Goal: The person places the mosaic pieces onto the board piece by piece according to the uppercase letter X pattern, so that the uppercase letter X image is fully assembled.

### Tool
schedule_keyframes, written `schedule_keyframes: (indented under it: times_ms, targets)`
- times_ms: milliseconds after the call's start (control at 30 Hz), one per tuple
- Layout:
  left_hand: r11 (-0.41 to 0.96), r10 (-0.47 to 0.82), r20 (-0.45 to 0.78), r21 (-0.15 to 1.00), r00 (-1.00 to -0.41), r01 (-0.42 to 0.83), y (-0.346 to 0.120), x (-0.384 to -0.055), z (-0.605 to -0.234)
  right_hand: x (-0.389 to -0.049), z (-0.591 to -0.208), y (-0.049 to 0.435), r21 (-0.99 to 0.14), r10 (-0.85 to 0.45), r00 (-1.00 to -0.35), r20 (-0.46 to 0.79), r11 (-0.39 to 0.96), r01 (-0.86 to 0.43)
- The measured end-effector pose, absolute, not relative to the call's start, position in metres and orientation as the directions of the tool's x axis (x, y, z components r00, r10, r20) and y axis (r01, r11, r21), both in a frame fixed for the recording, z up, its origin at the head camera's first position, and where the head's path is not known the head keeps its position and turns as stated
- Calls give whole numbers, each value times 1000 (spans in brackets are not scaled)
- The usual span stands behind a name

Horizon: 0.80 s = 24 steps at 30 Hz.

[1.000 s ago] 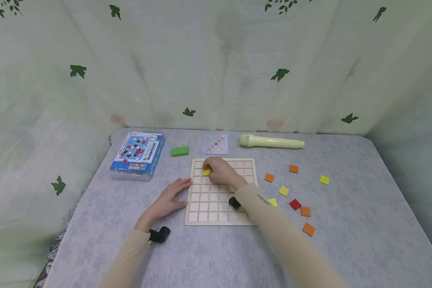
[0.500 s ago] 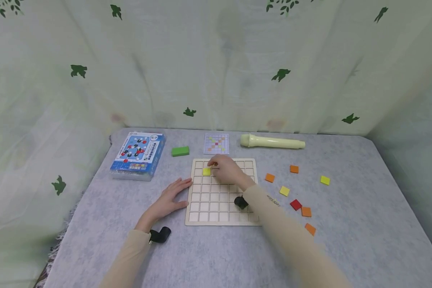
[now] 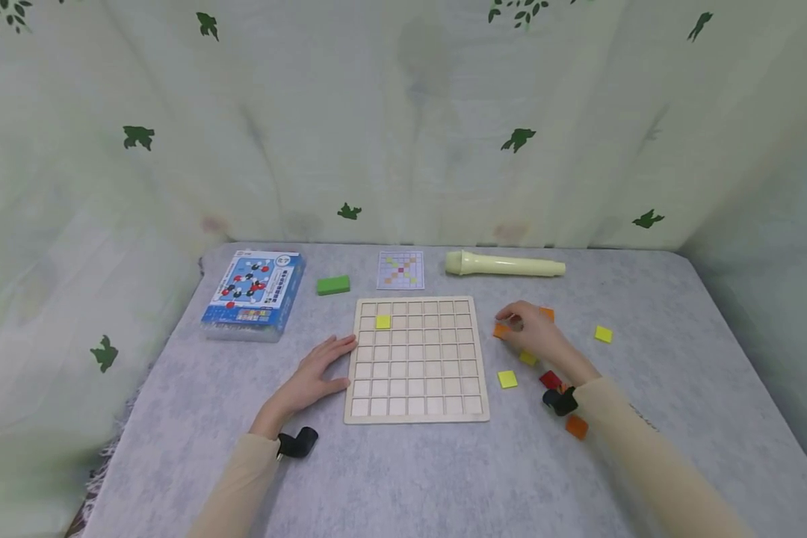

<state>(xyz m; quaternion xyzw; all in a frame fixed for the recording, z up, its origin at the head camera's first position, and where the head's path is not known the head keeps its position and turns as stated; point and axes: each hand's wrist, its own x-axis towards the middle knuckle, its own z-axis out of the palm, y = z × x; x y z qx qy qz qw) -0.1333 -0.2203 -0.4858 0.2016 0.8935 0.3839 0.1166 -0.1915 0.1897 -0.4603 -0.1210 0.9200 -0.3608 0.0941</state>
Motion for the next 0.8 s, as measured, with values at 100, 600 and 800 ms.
schedule_keyframes:
  times_ms: [100,600,800]
  targets:
    - [620,448,-52,738,-893,268,-221,-133,-486,-189,-465,197,-649,-303,-949,-92,740,-174]
    - [626,447,-59,733,-892,265,-220,-134,-488,-211,-463,154,-659,-413,-911,8,683,-315]
    - [619,451,-59,739,-890,265,-220,-133,-486,-221,-466,127,-634,-456,-890,-7,690,-349]
